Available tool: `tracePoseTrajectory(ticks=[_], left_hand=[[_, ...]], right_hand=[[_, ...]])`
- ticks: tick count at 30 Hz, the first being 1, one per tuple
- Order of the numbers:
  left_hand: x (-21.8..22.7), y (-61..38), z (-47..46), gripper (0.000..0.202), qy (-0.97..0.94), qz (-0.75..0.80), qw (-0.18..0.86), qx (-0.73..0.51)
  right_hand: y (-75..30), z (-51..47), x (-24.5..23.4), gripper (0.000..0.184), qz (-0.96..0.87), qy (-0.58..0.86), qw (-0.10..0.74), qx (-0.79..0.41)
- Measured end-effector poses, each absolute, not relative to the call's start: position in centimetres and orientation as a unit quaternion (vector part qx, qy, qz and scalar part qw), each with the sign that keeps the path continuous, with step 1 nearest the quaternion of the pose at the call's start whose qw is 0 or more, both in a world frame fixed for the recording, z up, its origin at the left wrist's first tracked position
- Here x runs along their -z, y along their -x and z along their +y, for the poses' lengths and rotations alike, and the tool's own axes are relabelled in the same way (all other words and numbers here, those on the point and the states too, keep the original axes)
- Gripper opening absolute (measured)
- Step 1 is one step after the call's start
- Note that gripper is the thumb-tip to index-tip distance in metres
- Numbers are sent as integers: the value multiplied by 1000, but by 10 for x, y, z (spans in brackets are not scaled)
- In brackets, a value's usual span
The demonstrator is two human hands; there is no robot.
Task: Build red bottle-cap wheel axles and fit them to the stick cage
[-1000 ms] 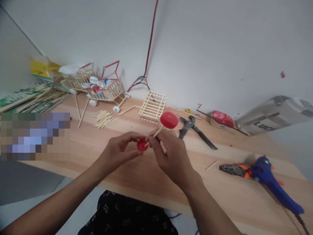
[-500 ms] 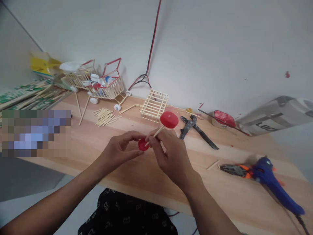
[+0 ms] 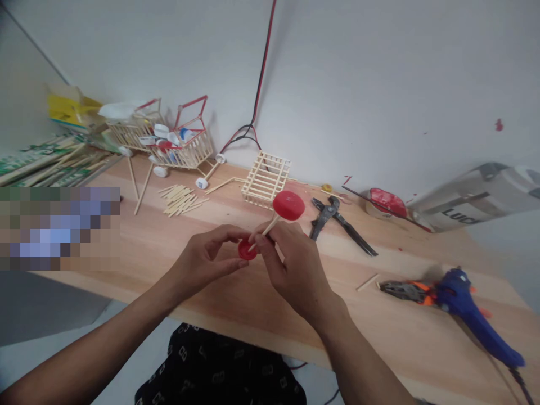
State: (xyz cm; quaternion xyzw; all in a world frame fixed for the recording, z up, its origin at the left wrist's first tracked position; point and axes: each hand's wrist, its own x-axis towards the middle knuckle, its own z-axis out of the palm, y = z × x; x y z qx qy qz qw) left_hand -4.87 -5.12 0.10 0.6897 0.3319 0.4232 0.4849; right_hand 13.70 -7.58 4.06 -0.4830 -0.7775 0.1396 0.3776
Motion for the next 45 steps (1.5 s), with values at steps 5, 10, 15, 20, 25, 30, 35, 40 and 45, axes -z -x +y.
tracePoseTrajectory(ticks=[5,10,15,20,25,30,35,40,45], left_hand=[[0,49,-52,34,-686,338,484,-424],[2,49,-52,33,-687,334,484,-428],[2,49,-52,33,-689,334,480,-427],[1,49,-52,33,-690,336,480,-426],[-2,48,-54,32,-680,348,485,-426],[-8,47,-55,31,-668,365,493,-422],[-10,47,-55,32,-663,375,498,-415],[-8,48,-56,32,-661,369,494,-427],[-8,47,-56,32,-658,371,496,-428]], right_hand=[[-136,-76,-41,12,-783,478,374,-133],[-134,-76,-40,13,-792,472,371,-111],[-134,-76,-40,14,-796,471,365,-106],[-134,-75,-43,17,-800,465,363,-107],[-132,-75,-43,18,-804,468,351,-108],[-133,-75,-41,19,-805,471,348,-98],[-134,-75,-41,19,-804,472,346,-103],[-133,-76,-41,18,-802,471,349,-111],[-132,-75,-41,20,-801,474,348,-116]])
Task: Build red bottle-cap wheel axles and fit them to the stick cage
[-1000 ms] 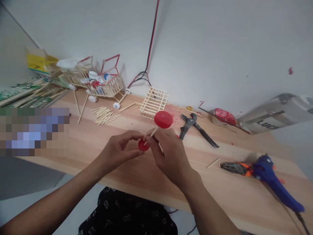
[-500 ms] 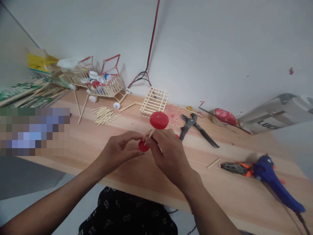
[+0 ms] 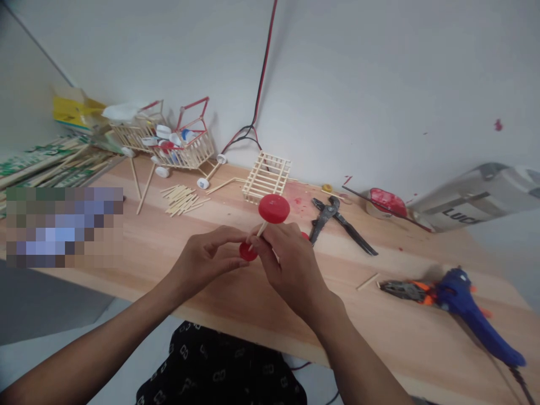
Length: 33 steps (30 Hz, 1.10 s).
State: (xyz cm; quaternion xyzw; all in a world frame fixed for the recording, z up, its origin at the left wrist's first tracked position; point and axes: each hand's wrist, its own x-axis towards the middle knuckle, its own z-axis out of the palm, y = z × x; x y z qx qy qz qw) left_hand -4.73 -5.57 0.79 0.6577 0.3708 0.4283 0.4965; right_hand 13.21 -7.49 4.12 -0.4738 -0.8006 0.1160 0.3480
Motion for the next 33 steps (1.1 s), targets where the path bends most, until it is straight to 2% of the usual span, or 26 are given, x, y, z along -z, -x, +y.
tracePoseTrajectory(ticks=[33], left_hand=[[-8,45,-46,32,-658,375,479,-444]], right_hand=[[-131,-65,-47,21,-786,483,366,-123]])
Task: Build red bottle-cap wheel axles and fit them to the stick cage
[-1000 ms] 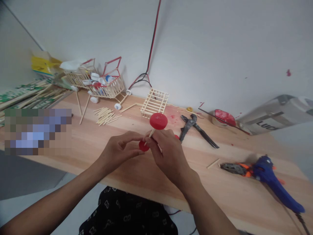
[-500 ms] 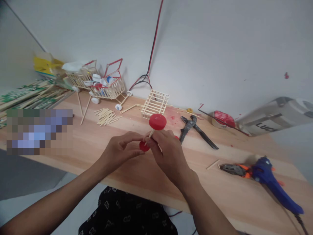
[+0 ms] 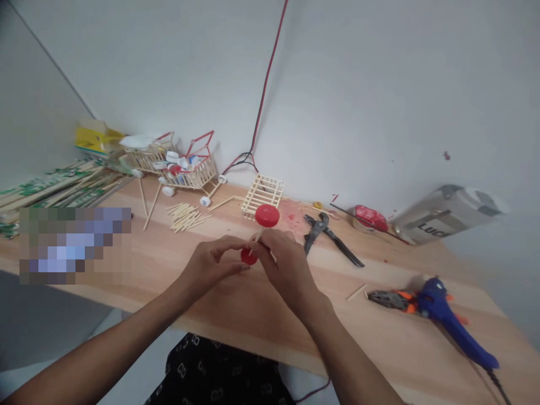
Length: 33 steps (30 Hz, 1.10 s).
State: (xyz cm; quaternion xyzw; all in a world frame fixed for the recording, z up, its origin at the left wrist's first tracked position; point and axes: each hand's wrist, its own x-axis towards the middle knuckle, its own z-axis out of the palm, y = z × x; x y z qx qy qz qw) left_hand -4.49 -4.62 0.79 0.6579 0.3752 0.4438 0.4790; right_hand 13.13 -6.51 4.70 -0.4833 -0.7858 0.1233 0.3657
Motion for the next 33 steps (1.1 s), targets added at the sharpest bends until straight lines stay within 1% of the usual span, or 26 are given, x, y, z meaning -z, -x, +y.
tracePoseTrajectory(ticks=[8,12,15,22,33], left_hand=[[-29,40,-29,34,-690,316,446,-475],[-34,37,-11,34,-692,304,447,-479],[-31,36,0,35,-685,304,455,-480],[-21,41,5,34,-691,306,445,-480],[-25,43,5,34,-699,293,438,-484]], right_hand=[[-135,-56,-73,26,-786,493,363,-90],[-135,-42,-81,28,-781,506,359,-71],[-135,-31,-79,28,-778,511,362,-53],[-133,-27,-68,23,-779,492,385,-60],[-134,-27,-75,22,-782,490,380,-62]])
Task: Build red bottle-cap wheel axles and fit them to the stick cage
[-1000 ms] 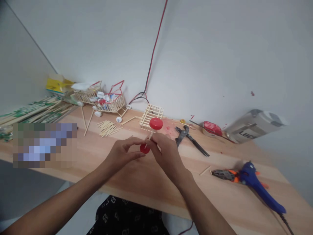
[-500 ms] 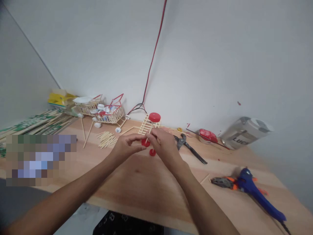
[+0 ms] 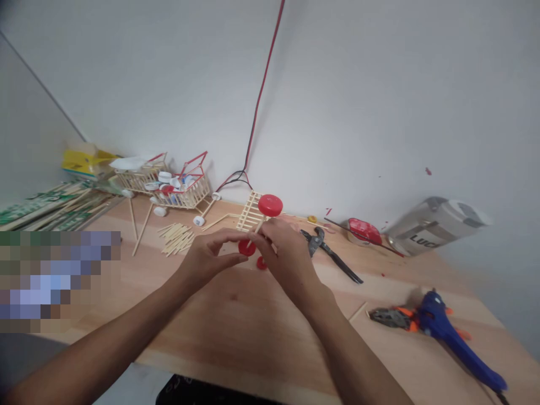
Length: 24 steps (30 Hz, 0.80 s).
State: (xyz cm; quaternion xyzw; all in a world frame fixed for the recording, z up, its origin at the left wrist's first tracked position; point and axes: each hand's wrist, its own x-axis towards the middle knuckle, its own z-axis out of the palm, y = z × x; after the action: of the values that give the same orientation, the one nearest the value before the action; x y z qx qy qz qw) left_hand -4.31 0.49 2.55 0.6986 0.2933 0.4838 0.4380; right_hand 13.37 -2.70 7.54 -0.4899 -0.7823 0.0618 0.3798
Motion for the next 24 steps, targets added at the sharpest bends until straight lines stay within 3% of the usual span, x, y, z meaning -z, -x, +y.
tracePoseTrajectory(ticks=[24], left_hand=[[-23,42,-12,35,-713,291,445,-457]], right_hand=[[-130,-50,-68,27,-751,550,362,-47]])
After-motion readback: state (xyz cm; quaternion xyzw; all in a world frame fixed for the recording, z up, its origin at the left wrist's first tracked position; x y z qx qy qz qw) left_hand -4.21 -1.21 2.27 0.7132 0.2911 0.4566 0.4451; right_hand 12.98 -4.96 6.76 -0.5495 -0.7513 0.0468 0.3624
